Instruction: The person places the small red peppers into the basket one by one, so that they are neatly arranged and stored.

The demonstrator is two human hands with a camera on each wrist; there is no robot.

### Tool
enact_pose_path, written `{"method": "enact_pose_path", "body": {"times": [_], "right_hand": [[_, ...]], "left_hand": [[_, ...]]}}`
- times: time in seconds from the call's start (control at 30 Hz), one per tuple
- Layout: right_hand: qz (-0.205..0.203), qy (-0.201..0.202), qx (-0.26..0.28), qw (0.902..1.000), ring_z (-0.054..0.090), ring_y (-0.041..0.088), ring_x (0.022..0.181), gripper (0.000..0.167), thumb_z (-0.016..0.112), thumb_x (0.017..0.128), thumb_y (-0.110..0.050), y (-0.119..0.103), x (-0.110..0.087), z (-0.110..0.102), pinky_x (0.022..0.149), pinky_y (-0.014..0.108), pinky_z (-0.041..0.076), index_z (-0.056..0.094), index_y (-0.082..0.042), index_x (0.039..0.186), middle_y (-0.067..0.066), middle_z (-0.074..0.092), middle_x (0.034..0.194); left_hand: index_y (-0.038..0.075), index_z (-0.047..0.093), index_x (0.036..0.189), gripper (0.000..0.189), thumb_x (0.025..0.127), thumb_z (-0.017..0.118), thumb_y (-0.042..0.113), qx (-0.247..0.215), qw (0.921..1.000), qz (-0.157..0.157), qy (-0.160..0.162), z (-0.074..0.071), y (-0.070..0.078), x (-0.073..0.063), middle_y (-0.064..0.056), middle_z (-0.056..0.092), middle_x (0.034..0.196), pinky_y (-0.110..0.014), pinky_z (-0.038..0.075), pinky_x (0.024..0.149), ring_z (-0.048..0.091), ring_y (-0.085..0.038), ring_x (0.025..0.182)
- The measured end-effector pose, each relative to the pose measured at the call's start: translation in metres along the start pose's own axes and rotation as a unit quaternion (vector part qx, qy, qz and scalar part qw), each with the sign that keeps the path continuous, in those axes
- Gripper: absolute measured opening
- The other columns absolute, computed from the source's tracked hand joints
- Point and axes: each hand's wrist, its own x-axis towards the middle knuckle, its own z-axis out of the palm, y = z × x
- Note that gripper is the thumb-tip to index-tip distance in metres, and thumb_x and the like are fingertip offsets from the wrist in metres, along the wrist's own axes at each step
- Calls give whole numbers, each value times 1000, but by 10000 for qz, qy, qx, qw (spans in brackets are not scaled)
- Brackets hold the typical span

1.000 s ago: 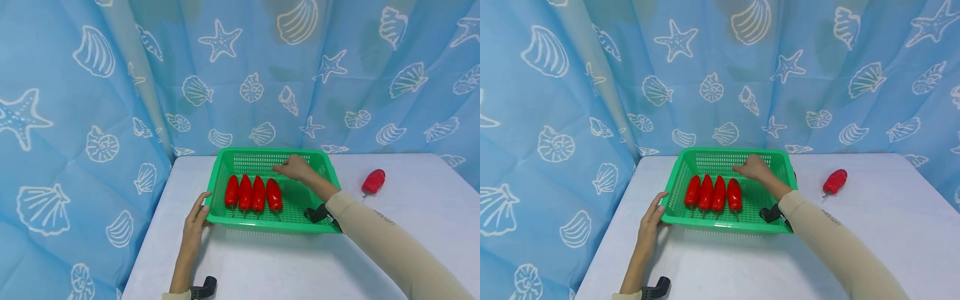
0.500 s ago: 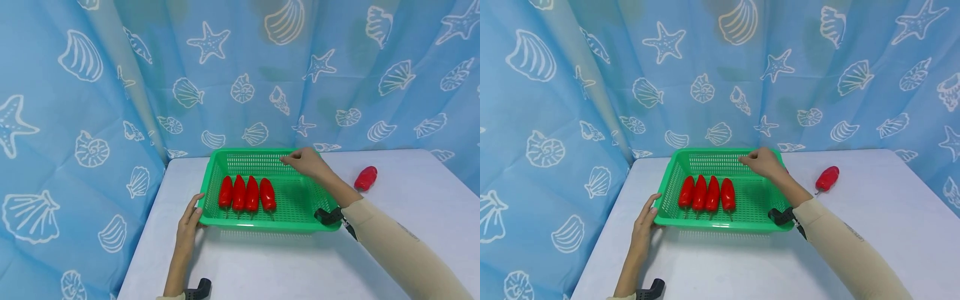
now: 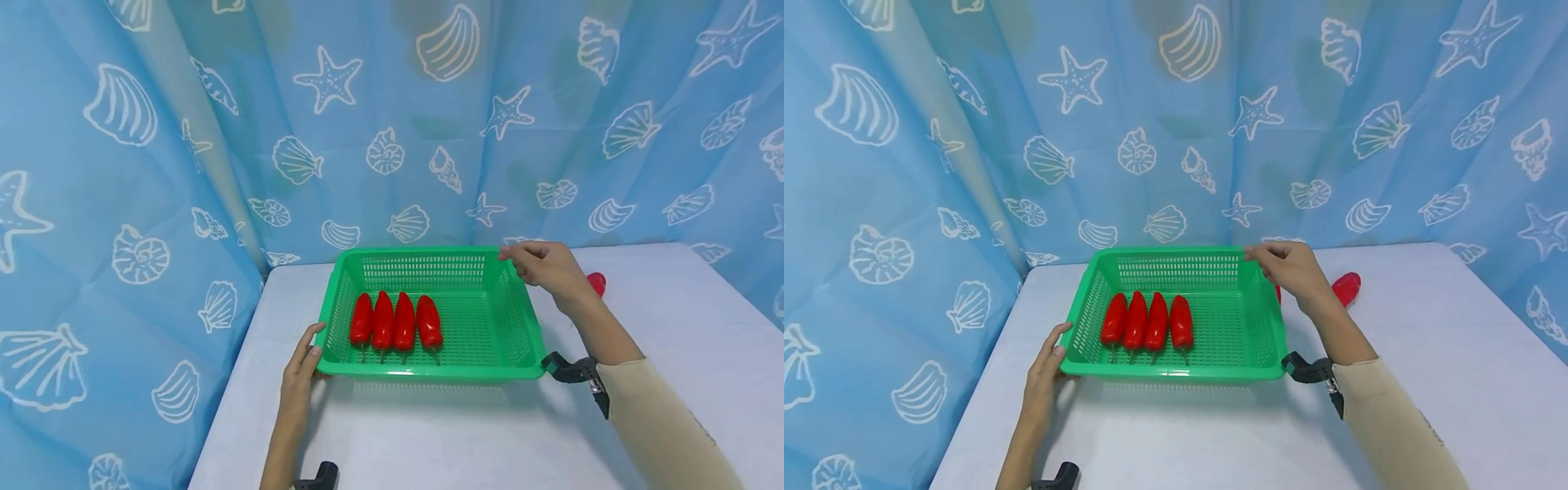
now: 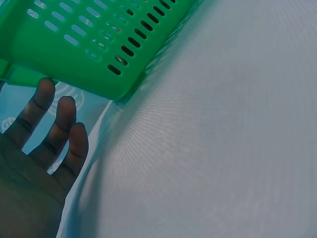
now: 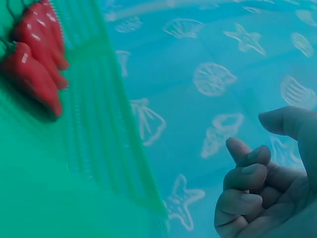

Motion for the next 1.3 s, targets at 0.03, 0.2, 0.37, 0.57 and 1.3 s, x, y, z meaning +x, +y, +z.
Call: {"method": "enact_pose_path", "body": {"times": [0.03, 0.2, 0.37, 0.57, 1.3], "right_hand": [[14, 104, -6, 9999, 41, 20, 63, 52, 62, 97, -50, 3, -3, -3, 67, 38, 39, 66, 2, 93, 3, 43, 70], [156, 529, -11, 9985, 42, 21, 65, 54, 59, 97, -52, 23, -17, -19, 69, 39, 37, 68, 0, 108, 2, 44, 70], [211, 891, -69, 9958, 45, 19, 65, 51, 60, 98, -51, 41, -25, -27, 64, 36, 39, 71, -4, 111, 2, 48, 69], [280, 1251, -317, 9912, 46, 20, 66, 54, 58, 96, -56, 50, -21, -33, 52, 34, 37, 72, -6, 111, 4, 50, 72], [876, 1920, -848, 9738, 47, 31, 113, 68, 48, 96, -63, 68, -5, -69, 85, 42, 45, 67, -6, 128, 15, 56, 127]], "left_hand": [[43, 51, 143, 38, 105, 45, 45, 20, 10000, -2, 4, 0, 0, 0, -9, 62, 109, -37, 49, 79, 58, -25, 86], [44, 50, 143, 39, 105, 44, 47, 70, 9999, -106, -37, 3, 0, -2, -6, 61, 117, -38, 50, 80, 58, -26, 87], [42, 50, 144, 39, 105, 45, 45, 10, 9999, -114, -93, 5, -2, -4, -3, 58, 129, -38, 50, 80, 59, -26, 90], [41, 49, 145, 39, 106, 43, 45, -37, 9998, -106, -166, 2, 3, -5, -1, 53, 139, -38, 50, 80, 58, -25, 95], [38, 47, 147, 42, 106, 40, 46, 124, 9998, -89, -88, 1, 7, -3, 0, 47, 145, -35, 49, 81, 58, -21, 96]]}}
